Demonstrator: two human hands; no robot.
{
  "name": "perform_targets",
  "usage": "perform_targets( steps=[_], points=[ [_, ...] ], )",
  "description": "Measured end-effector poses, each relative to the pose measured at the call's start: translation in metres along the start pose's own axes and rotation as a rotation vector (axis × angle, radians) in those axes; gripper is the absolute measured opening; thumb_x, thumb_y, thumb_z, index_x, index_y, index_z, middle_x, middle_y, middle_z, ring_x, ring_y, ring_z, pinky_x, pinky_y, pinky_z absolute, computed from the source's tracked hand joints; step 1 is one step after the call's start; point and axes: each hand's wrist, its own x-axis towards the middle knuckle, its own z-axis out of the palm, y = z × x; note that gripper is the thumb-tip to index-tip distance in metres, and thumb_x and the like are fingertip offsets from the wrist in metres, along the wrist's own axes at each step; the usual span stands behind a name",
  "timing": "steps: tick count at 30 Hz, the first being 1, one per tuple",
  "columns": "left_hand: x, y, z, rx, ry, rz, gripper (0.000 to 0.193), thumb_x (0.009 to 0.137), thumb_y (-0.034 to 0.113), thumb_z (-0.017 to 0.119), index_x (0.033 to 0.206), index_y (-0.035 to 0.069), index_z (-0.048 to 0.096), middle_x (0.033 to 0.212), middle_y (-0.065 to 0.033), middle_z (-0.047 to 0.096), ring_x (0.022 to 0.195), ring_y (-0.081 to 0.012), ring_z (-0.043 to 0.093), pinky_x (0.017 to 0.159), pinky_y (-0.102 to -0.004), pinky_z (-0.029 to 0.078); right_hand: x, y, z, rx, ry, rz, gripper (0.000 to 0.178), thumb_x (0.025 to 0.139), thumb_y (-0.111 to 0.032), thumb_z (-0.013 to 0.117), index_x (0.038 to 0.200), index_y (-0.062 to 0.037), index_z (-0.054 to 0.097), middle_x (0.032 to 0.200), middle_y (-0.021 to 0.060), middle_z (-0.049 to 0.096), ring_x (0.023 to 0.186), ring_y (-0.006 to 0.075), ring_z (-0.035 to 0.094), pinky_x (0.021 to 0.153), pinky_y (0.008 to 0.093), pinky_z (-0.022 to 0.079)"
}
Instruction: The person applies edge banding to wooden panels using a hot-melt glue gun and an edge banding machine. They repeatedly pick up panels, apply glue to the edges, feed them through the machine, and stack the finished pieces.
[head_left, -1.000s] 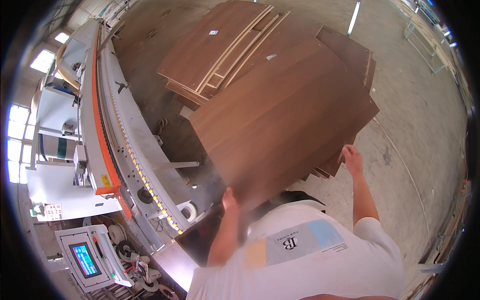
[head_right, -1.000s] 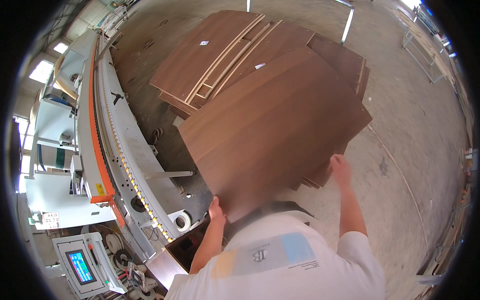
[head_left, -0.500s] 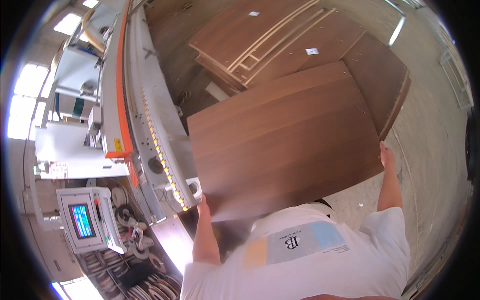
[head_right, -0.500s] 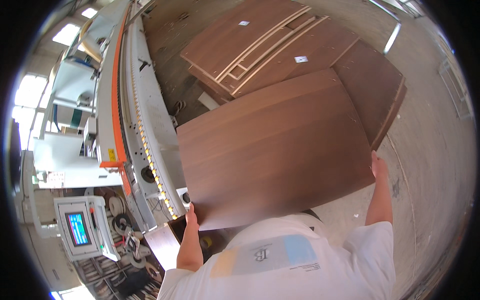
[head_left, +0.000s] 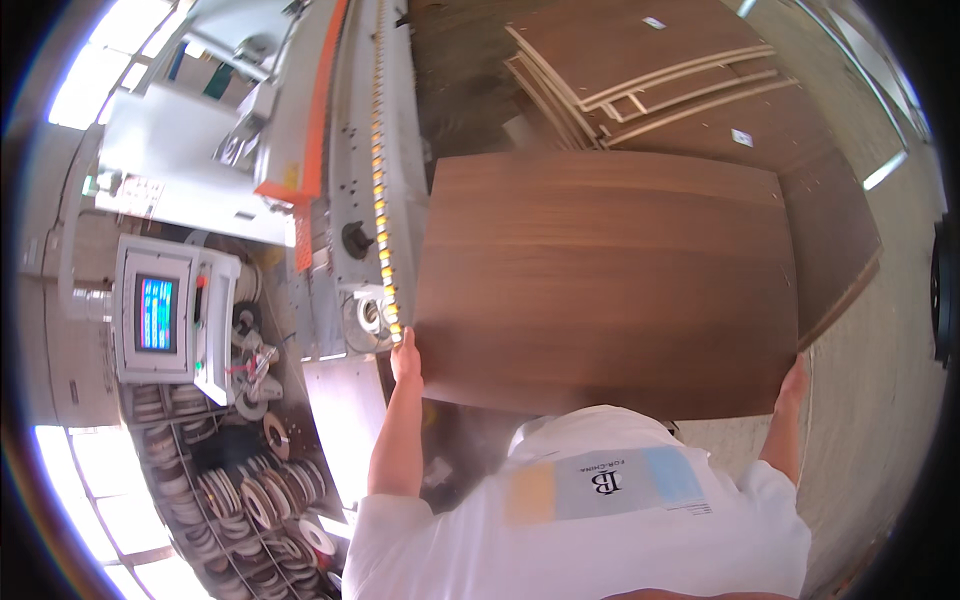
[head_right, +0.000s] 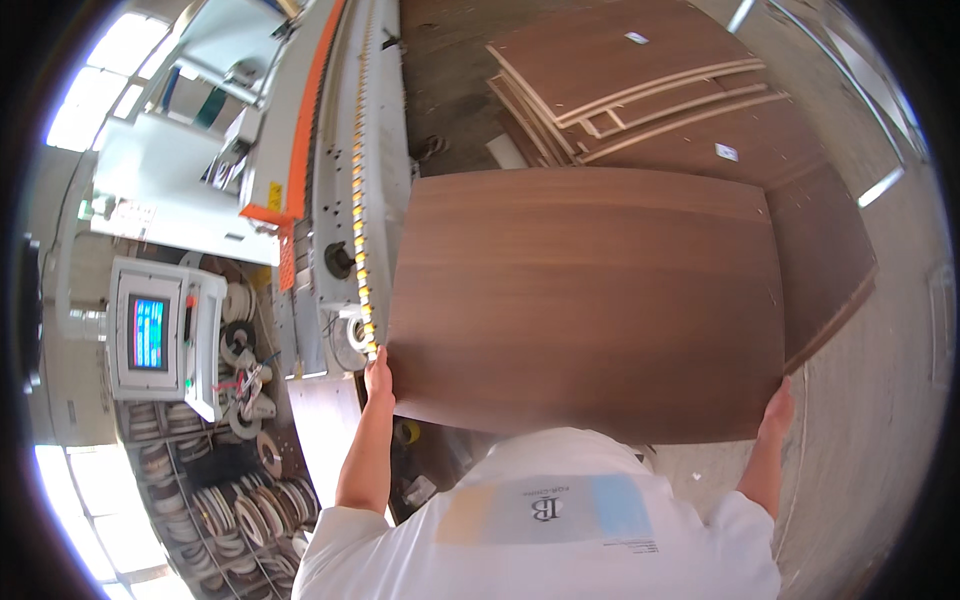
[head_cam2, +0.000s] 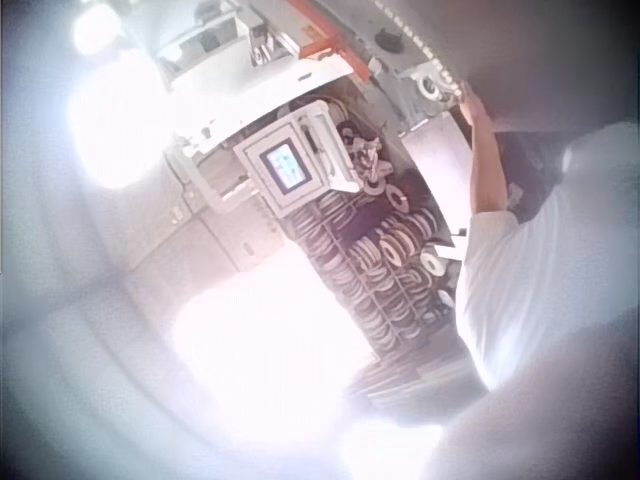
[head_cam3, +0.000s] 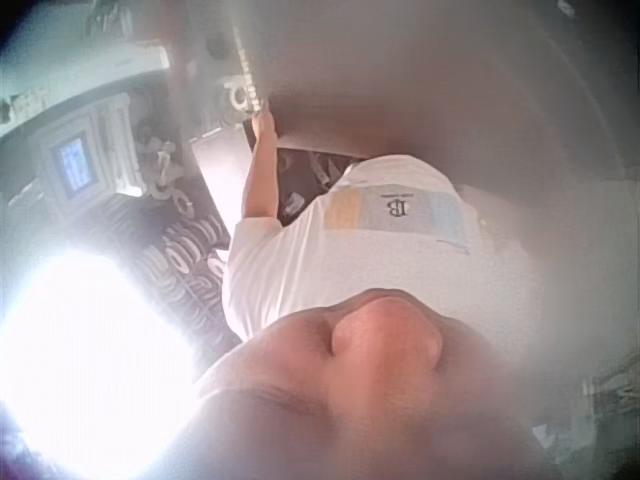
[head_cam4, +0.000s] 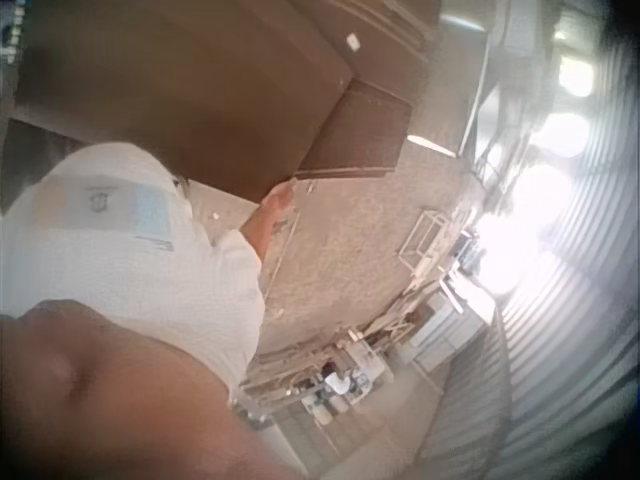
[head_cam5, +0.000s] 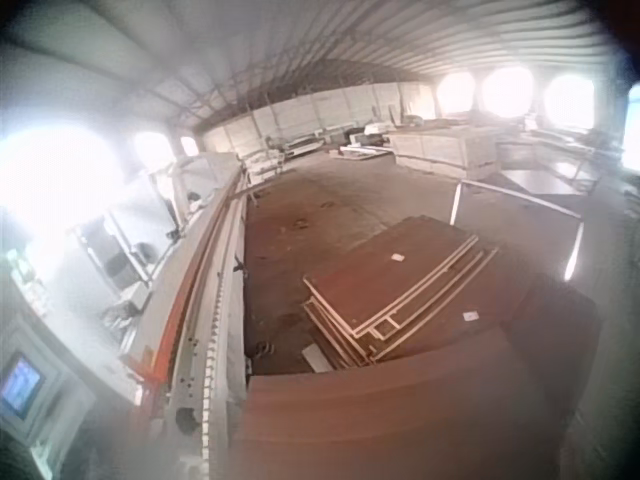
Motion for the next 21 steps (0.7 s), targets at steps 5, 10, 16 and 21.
perform_targets(
  steps=[5,10,16,21],
  points=[
    [0.034,-0.036,-0.056,0.039,0.049,-0.041,0.071,0.098,0.063,0.051,0.109,-0.003,0.074,0.108,-0.0211,0.072,0.098,-0.0349,0.065,0.087,-0.0454,0.048,-0.025,-0.034,0.043,0.133,-0.070,-0.040,0.077,0.102,-0.060,0.043,0.129,0.0094,0.064,0.130,0.0192,0.069,0.124,0.0312,0.062,0.106,0.0389,0.045],
    [0.045,-0.080,-0.091,-0.093,0.193,-0.105,0.078,0.096,0.067,0.050,0.109,-0.006,0.074,0.102,-0.0238,0.073,0.095,-0.0370,0.067,0.088,-0.0469,0.049,-0.037,-0.099,0.097,0.072,-0.106,-0.135,0.077,0.102,-0.058,0.045,0.131,0.0115,0.061,0.132,0.0212,0.067,0.122,0.0347,0.063,0.105,0.0403,0.046],
    [0.081,-0.116,-0.139,0.045,0.337,-0.172,0.080,0.096,0.069,0.045,0.109,-0.005,0.074,0.106,-0.0261,0.073,0.101,-0.0422,0.067,0.092,-0.0502,0.049,-0.077,-0.147,0.169,0.118,-0.194,-0.203,0.073,0.101,-0.055,0.045,0.122,0.0111,0.067,0.123,0.0234,0.071,0.116,0.0376,0.066,0.099,0.0437,0.049],
    [0.083,-0.110,-0.158,0.322,0.377,-0.023,0.058,0.100,0.056,0.045,0.120,0.009,0.073,0.120,-0.0177,0.070,0.116,-0.0382,0.062,0.101,-0.0516,0.046,-0.122,-0.174,0.196,0.225,-0.301,-0.176,0.066,0.101,-0.051,0.047,0.117,0.0097,0.069,0.115,0.0183,0.073,0.107,0.0325,0.069,0.095,0.0415,0.051]
  ],
)
